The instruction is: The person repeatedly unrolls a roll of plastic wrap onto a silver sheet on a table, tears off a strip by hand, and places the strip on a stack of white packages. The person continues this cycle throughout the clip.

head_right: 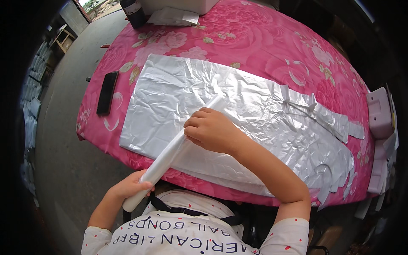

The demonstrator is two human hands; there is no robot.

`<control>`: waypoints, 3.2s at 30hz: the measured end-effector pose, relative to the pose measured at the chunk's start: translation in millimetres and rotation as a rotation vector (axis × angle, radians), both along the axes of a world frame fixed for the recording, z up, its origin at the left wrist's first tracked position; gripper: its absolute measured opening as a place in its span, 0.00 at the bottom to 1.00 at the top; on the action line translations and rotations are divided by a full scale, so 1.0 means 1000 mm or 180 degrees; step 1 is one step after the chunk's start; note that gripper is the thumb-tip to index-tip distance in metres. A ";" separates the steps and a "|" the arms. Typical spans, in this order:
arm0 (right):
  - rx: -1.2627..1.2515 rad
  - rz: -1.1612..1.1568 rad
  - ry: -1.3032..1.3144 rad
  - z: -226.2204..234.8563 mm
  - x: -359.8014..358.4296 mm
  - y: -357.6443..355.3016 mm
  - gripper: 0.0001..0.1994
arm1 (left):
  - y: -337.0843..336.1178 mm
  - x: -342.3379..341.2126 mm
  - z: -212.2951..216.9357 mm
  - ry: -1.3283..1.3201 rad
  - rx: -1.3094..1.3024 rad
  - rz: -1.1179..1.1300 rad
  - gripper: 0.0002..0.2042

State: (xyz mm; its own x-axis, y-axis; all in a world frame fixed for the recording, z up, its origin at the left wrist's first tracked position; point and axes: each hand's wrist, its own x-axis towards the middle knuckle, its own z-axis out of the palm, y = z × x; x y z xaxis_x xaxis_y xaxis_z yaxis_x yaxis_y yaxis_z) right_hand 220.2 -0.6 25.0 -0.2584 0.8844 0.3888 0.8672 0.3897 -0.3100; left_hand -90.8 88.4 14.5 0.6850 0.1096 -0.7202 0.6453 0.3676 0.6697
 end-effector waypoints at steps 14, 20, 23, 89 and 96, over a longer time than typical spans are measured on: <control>-0.2102 -0.1800 0.3649 -0.010 0.056 -0.008 0.17 | -0.005 0.003 0.003 -0.0006 0.0801 -0.0336 0.20; -0.1956 -0.1778 0.3772 -0.013 0.059 -0.012 0.11 | -0.011 0.007 0.007 0.0061 0.1060 -0.0308 0.19; -0.1445 -0.2067 0.3718 -0.020 0.082 -0.018 0.10 | -0.005 -0.003 0.001 0.0015 0.1374 -0.0730 0.18; -0.0467 -0.1691 0.0195 -0.002 0.004 -0.120 0.24 | -0.067 0.119 -0.033 -0.2232 0.4618 -0.2754 0.38; 0.0104 -0.1984 0.0159 -0.017 0.065 -0.036 0.21 | -0.052 0.121 -0.016 -0.2366 0.4275 -0.3200 0.38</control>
State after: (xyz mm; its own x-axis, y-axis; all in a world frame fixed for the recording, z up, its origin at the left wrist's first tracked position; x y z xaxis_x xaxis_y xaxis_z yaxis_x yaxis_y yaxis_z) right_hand 285.6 -36.6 7.7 0.3215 0.8505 0.4163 0.9193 -0.1750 -0.3524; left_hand 29.8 36.9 -1.6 0.9468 -0.3171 -0.0549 -0.2761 -0.8882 0.3673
